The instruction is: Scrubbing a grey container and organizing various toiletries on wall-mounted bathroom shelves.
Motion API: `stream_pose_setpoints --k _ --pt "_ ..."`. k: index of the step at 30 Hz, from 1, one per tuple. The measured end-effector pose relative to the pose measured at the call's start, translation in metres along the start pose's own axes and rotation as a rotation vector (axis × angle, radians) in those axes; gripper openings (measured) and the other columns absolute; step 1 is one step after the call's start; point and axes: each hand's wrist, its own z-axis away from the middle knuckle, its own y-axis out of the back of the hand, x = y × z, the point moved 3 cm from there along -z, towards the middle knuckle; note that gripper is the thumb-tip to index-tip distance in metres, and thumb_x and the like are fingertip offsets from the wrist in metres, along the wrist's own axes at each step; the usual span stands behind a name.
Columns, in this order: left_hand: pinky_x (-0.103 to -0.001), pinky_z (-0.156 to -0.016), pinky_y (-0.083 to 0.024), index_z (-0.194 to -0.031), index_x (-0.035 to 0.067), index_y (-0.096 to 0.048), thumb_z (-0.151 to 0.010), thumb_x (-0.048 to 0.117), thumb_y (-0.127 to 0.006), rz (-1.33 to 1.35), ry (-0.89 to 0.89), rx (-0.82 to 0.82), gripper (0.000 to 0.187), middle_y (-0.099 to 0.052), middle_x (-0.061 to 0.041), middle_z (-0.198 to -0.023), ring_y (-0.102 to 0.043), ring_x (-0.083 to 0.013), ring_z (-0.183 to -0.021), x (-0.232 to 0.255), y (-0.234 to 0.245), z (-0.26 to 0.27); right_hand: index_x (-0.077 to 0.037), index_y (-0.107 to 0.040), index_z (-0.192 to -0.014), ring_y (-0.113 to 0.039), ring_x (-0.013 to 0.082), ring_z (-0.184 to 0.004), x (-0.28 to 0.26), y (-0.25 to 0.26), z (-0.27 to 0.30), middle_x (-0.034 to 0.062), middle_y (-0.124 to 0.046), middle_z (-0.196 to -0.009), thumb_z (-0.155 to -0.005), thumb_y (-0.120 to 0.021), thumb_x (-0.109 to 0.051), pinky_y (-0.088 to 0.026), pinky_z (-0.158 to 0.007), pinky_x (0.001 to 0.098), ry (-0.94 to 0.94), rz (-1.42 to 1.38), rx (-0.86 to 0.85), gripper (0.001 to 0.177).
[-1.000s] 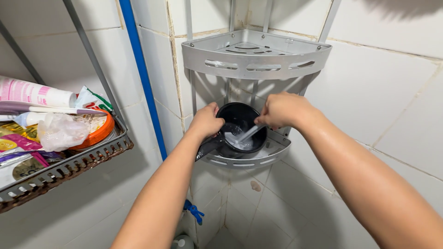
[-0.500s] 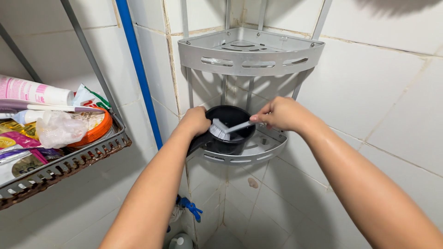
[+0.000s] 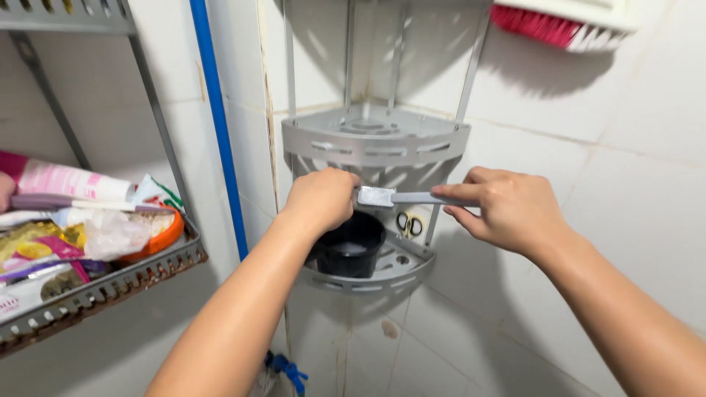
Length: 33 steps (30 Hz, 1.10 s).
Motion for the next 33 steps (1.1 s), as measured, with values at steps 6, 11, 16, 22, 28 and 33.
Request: stream_pose_setpoints --k 6,11,16,22,28,33 --pt "-0.049 -0.083 -0.056 -0.109 0.02 -0.077 -0.087 0.015 -0.061 0.004 -0.004 0.185 0.027 -0.075 -0.014 -0.1 -0.071 -0.0364 -0.093 0.021 0.087 0.0 -0.045 -0.081 -0.108 -0.067 0.015 -0.058 0.029 0.075 0.006 -0.01 -0.071 -0.076 -0.085 -0.076 -0.042 -0.049 -0.045 0.0336 0.04 0.021 0.143 0.024" --pt "-0.048 -0.082 -0.056 -0.104 0.013 -0.077 -0.085 0.012 -0.06 0.05 -0.073 0.4 0.026 -0.074 -0.014 -0.105 -0.069 -0.0358 -0.097 0.006 0.087 -0.048 -0.045 -0.079 -0.114 -0.067 0.0173 -0.064 0.058 0.104 -0.016 -0.0068 -0.07 -0.076 -0.087 -0.073 -0.048 -0.052 -0.053 0.0348 -0.092 0.093 0.149 0.027" --pt "-0.046 -0.093 -0.054 -0.107 0.009 -0.076 -0.083 0.011 -0.059 0.033 -0.019 0.167 0.029 -0.072 -0.016 -0.11 -0.068 -0.0352 -0.106 0.004 0.05 -0.09 -0.034 -0.078 -0.116 -0.07 0.0228 -0.08 0.069 0.066 -0.063 -0.0038 -0.075 -0.089 -0.091 -0.069 -0.048 -0.054 -0.061 0.0392 -0.023 0.125 0.196 0.03" --pt "-0.05 -0.098 -0.049 -0.114 0.007 -0.071 -0.076 0.008 -0.063 -0.045 0.003 0.221 0.039 -0.067 -0.015 -0.122 -0.062 -0.0356 -0.117 -0.009 0.037 -0.114 -0.042 -0.075 -0.119 -0.073 0.0213 -0.087 0.079 0.057 -0.106 -0.0064 -0.078 -0.094 -0.092 -0.064 -0.049 -0.055 -0.071 0.0426 -0.091 0.313 -0.137 0.03" --pt "-0.045 -0.101 -0.05 -0.122 0.007 -0.069 -0.081 0.003 -0.057 0.07 0.043 0.199 0.043 -0.067 -0.017 -0.127 -0.062 -0.0358 -0.12 -0.036 0.026 -0.141 -0.045 -0.077 -0.112 -0.074 0.0239 -0.092 0.067 0.018 -0.159 -0.0048 -0.077 -0.099 -0.092 -0.061 -0.051 -0.06 -0.068 0.0408 -0.074 0.326 -0.256 0.026" --pt "-0.041 -0.106 -0.047 -0.135 0.001 -0.059 -0.076 -0.005 -0.059 0.161 -0.011 0.225 0.06 -0.061 -0.022 -0.135 -0.058 -0.0383 -0.125 -0.048 0.014 -0.151 -0.025 -0.081 -0.086 -0.075 0.026 -0.082 0.044 -0.049 -0.188 0.005 -0.077 -0.089 -0.086 -0.066 -0.025 -0.059 -0.063 0.0409 0.001 0.34 -0.045 0.015"
